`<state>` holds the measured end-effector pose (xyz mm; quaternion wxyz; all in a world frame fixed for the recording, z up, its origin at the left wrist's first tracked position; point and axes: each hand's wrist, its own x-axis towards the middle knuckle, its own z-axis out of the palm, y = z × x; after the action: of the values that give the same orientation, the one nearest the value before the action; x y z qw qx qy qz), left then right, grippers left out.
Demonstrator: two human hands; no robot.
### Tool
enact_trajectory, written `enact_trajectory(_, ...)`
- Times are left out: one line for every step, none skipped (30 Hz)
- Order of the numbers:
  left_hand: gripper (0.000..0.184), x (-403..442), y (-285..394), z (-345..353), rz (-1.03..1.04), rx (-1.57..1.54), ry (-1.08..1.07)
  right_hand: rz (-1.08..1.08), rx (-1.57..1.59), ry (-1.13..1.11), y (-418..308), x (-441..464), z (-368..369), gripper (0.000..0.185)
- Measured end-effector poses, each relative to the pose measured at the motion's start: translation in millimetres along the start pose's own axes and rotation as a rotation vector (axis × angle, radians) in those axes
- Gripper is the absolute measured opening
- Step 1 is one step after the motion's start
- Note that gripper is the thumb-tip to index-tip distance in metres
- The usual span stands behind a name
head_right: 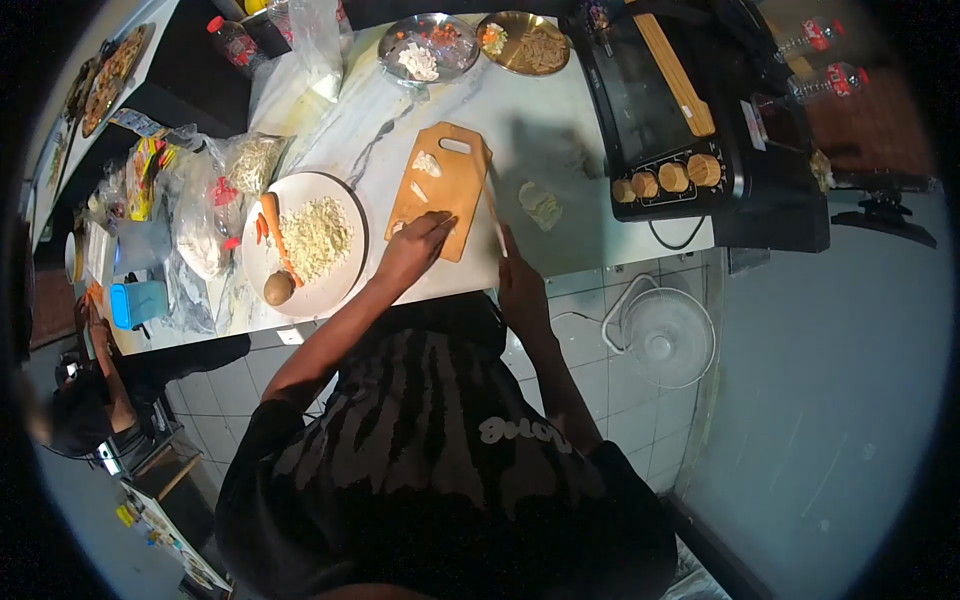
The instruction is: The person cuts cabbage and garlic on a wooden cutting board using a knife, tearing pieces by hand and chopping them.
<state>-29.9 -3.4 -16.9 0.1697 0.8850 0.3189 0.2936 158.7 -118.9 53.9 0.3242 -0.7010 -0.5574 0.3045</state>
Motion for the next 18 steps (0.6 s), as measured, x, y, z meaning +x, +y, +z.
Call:
enact_trajectory(0.041,8.0,5.8,0.4,0.018,-0.046,0.018,0.019,0.027,0.022,1.7,0.4,-2.5,0.053)
enact_trajectory(0.041,14.0,6.9,-4.2,0.023,-0.048,0.019,0.02,0.025,0.027,4.0,1.5,-4.7,0.053)
enact_trajectory(0.042,24.3,11.5,-18.0,0.008,-0.047,0.047,0.019,0.017,0.045,6.6,2.7,-6.5,0.052)
enact_trajectory(0.043,30.6,12.0,-25.7,-0.009,-0.044,0.075,0.018,0.01,0.061,7.1,4.3,-8.8,0.052)
enact_trajectory(0.046,32.8,1.9,-27.7,-0.042,-0.059,0.08,0.018,0.013,0.06,7.4,5.7,-11.7,0.052)
enact_trajectory(0.041,38.0,-2.7,-38.6,-0.081,-0.002,0.06,0.055,0.027,0.029,5.3,7.9,-15.1,0.052)
enact_trajectory(0.038,39.1,-15.6,-39.4,-0.041,0.085,0.058,0.092,0.042,-0.003,4.3,9.9,-17.7,0.051)
enact_trajectory(0.035,38.1,-28.2,-38.5,-0.001,0.172,0.055,0.09,0.049,-0.006,6.9,11.0,-19.1,0.051)
enact_trajectory(0.029,33.9,-38.5,-37.8,0.001,0.187,-0.041,-0.017,0.023,0.023,11.1,12.2,-20.1,0.052)
enact_trajectory(0.029,33.2,-43.9,-38.5,0.002,0.197,-0.041,-0.128,-0.001,0.056,10.8,15.3,-21.9,0.052)
enact_trajectory(0.026,32.2,-48.4,-38.4,-0.035,0.173,-0.083,-0.135,0.007,0.057,10.7,17.4,-23.8,0.052)
enact_trajectory(0.022,32.0,-46.1,-40.2,-0.075,0.144,-0.126,-0.107,-0.003,0.035,7.2,17.4,-27.1,0.053)
enact_trajectory(0.022,30.8,-42.3,-40.6,-0.078,0.151,-0.127,-0.081,-0.014,0.012,5.3,16.7,-30.1,0.053)
enact_trajectory(0.02,29.2,-38.5,-41.0,-0.151,0.136,-0.11,-0.086,-0.009,0.009,5.9,16.2,-32.3,0.053)
enact_trajectory(0.019,28.0,-35.1,-41.2,-0.225,0.122,-0.091,-0.065,0.007,-0.054,6.8,16.0,-34.2,0.053)
enact_trajectory(0.019,25.8,-32.6,-38.0,-0.23,0.131,-0.087,-0.046,0.022,-0.118,7.7,16.8,-36.2,0.052)
enact_trajectory(0.02,22.2,-29.6,-32.6,-0.299,0.111,-0.025,-0.054,0.027,-0.125,8.4,16.9,-37.0,0.052)
enact_trajectory(0.021,17.2,-25.8,-28.5,-0.369,0.09,0.033,-0.066,0.044,-0.163,7.1,15.3,-36.4,0.052)
